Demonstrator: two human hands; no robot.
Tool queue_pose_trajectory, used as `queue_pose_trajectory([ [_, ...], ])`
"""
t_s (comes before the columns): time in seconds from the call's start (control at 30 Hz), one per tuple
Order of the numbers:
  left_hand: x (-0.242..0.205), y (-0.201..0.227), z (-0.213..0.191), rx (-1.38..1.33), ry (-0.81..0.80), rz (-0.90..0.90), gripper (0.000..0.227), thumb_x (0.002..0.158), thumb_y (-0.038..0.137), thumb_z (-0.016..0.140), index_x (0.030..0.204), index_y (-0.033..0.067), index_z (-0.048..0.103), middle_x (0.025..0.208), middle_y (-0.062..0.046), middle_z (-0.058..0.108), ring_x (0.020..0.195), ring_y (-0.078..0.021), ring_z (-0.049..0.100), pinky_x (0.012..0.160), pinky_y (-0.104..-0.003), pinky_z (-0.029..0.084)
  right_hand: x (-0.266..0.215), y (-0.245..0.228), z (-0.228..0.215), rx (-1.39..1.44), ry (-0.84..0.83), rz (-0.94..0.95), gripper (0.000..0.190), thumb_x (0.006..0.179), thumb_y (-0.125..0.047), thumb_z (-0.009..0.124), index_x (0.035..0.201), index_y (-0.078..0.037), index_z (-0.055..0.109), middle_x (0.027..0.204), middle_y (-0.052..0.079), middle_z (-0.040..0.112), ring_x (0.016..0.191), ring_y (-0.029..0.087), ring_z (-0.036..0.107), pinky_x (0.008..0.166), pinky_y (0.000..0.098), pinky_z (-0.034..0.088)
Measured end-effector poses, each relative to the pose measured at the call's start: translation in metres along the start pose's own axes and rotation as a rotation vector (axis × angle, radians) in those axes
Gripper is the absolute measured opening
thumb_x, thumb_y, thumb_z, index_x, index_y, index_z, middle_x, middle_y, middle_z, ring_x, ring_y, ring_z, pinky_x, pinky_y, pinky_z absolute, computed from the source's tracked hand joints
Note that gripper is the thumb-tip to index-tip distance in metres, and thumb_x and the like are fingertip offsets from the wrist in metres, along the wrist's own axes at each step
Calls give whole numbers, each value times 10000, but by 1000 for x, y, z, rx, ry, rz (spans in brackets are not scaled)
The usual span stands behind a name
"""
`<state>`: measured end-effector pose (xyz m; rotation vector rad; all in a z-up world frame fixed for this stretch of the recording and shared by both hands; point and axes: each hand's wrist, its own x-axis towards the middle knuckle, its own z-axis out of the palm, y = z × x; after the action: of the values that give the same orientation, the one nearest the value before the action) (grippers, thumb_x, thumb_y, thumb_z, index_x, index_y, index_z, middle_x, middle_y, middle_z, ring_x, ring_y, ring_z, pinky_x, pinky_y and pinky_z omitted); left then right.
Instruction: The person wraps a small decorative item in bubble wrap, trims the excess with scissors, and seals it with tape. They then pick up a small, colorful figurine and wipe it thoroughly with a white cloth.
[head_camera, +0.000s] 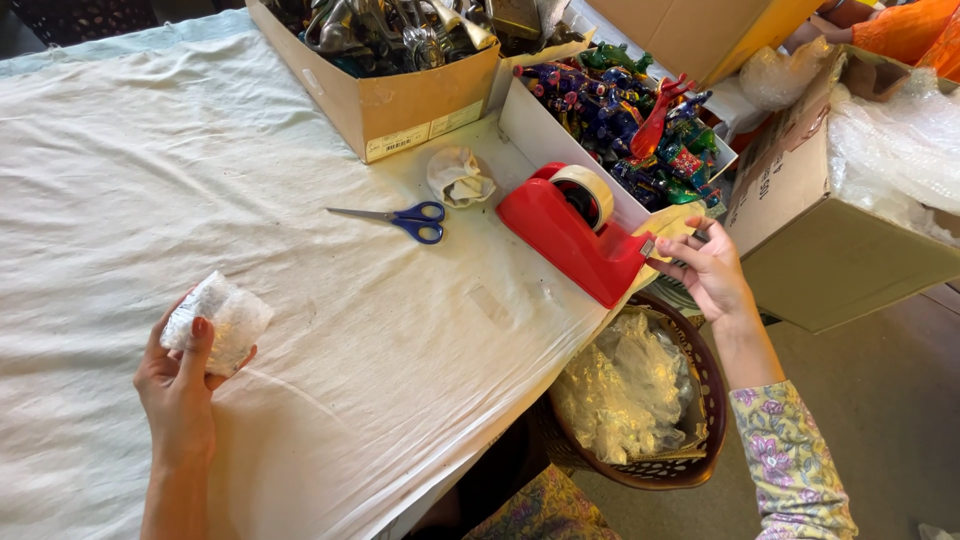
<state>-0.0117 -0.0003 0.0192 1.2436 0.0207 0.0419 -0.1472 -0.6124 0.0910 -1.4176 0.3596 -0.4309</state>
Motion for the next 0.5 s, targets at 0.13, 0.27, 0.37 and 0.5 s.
queue_pose_trajectory([
  [0.13,0,1,0,-29,-11,2,471,1046,248,644,1455,32,558,1289,-85,654,1146,-212,675,890,-461,634,-6,11,-5,77,-2,-2,369,907,71,697,1084,-135,448,911,50,675,967,197,738,934,455,629],
  [0.27,0,0,-1,-8,-7,3,468,1050,250,640,1455,30,560,1291,-86,648,1141,-217,676,889,-472,636,-11,27,-13,171,17,-28,356,898,104,692,1021,-145,469,897,29,662,932,184,725,986,441,624],
  [0.37,0,0,-1,-1,-6,11,463,1053,253,639,1451,27,561,1292,-87,648,1141,-222,676,890,-477,636,-12,37,-17,226,23,-41,348,911,110,696,1013,-144,482,887,17,660,931,181,726,1012,428,613],
  [0.5,0,0,-1,-3,-9,9,462,1058,264,637,1449,29,567,1297,-88,649,1140,-224,677,887,-480,636,-15,42,-14,261,51,-64,326,906,103,684,985,-155,501,886,44,695,935,183,739,1017,419,610],
])
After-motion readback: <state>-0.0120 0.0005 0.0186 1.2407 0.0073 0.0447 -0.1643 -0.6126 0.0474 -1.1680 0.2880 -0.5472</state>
